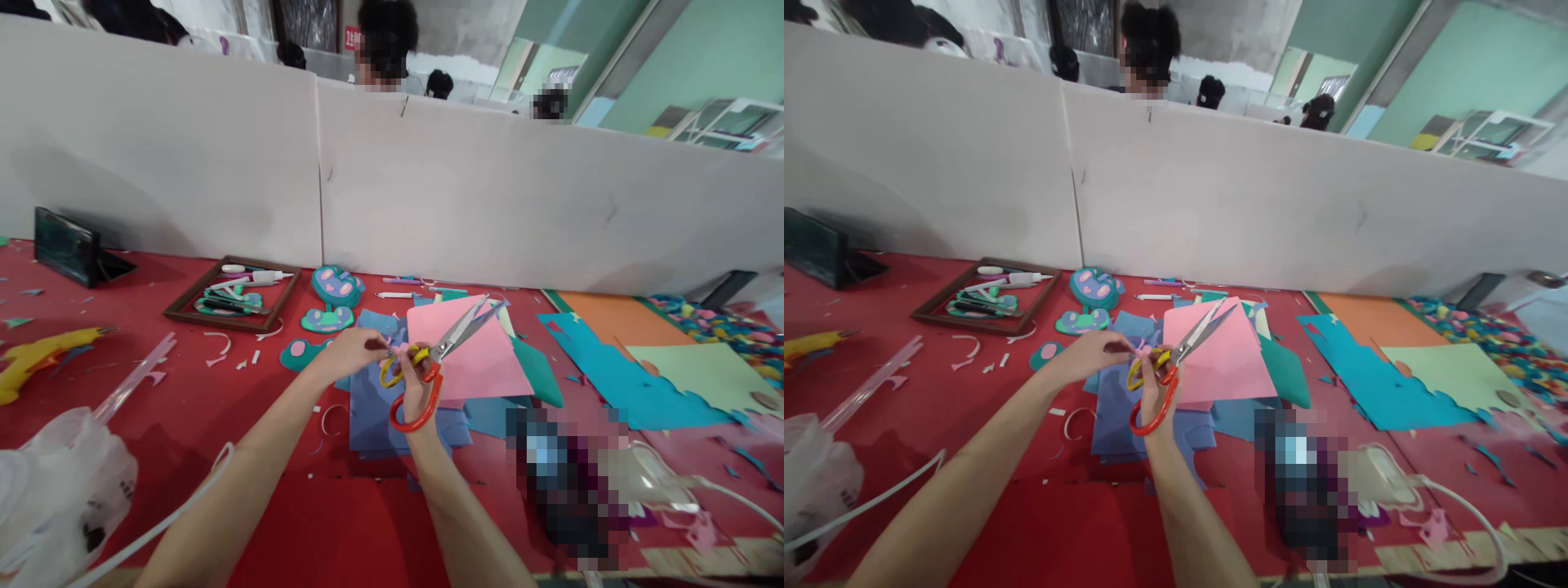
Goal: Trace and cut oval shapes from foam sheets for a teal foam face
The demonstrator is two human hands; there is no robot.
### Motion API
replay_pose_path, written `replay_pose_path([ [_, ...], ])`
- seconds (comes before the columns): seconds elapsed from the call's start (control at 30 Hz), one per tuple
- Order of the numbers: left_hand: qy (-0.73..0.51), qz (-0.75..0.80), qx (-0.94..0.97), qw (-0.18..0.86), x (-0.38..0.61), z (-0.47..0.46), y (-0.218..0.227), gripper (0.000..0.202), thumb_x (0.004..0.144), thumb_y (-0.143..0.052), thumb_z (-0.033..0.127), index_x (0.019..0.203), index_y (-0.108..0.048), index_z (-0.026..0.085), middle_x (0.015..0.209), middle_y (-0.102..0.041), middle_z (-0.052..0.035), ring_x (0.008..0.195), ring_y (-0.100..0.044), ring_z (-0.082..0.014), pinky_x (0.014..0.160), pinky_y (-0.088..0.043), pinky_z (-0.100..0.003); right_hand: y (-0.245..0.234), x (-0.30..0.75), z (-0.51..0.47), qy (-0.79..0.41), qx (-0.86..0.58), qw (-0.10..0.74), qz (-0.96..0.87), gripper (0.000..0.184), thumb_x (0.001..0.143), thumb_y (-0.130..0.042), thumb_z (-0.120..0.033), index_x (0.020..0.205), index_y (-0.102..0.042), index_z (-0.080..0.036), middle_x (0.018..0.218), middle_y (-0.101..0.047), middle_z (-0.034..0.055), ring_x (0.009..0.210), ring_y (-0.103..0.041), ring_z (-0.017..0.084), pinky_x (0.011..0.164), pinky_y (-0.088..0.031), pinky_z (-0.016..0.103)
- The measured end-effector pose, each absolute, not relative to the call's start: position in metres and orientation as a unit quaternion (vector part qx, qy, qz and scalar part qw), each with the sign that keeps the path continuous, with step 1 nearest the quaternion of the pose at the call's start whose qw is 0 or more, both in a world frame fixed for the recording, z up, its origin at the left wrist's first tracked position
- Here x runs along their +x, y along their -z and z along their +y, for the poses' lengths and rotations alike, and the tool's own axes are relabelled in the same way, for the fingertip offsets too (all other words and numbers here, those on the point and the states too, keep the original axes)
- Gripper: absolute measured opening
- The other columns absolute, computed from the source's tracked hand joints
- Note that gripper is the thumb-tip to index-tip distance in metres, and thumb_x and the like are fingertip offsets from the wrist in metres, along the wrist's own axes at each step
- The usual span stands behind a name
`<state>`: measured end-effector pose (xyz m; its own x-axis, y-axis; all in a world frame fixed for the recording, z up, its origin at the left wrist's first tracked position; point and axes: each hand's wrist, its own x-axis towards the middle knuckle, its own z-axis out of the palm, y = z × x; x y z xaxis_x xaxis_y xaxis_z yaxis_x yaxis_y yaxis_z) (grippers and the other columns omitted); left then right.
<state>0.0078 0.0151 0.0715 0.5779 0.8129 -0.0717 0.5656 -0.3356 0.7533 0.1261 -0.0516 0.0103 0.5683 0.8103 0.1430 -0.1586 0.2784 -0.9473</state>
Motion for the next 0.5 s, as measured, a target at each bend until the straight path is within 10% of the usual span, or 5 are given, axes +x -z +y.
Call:
replay_pose_path([
  [0.5,-0.233,0.422,0.740,0.469,0.013,0.018,-0.070,0.013,0.074,-0.061,0.026,0.080,-0.067,0.016,0.083,-0.071,-0.0015,0.079,-0.064,-0.0157,0.078,-0.051,-0.029,-0.013,0.131,-0.052,-0.331,-0.505,0.726,-0.329,0.030,0.078,-0.062,-0.046,0.086,-0.049,-0.021,0.064,-0.054,-0.0062,0.052,-0.053,0.010,0.054,-0.045,0.025],
])
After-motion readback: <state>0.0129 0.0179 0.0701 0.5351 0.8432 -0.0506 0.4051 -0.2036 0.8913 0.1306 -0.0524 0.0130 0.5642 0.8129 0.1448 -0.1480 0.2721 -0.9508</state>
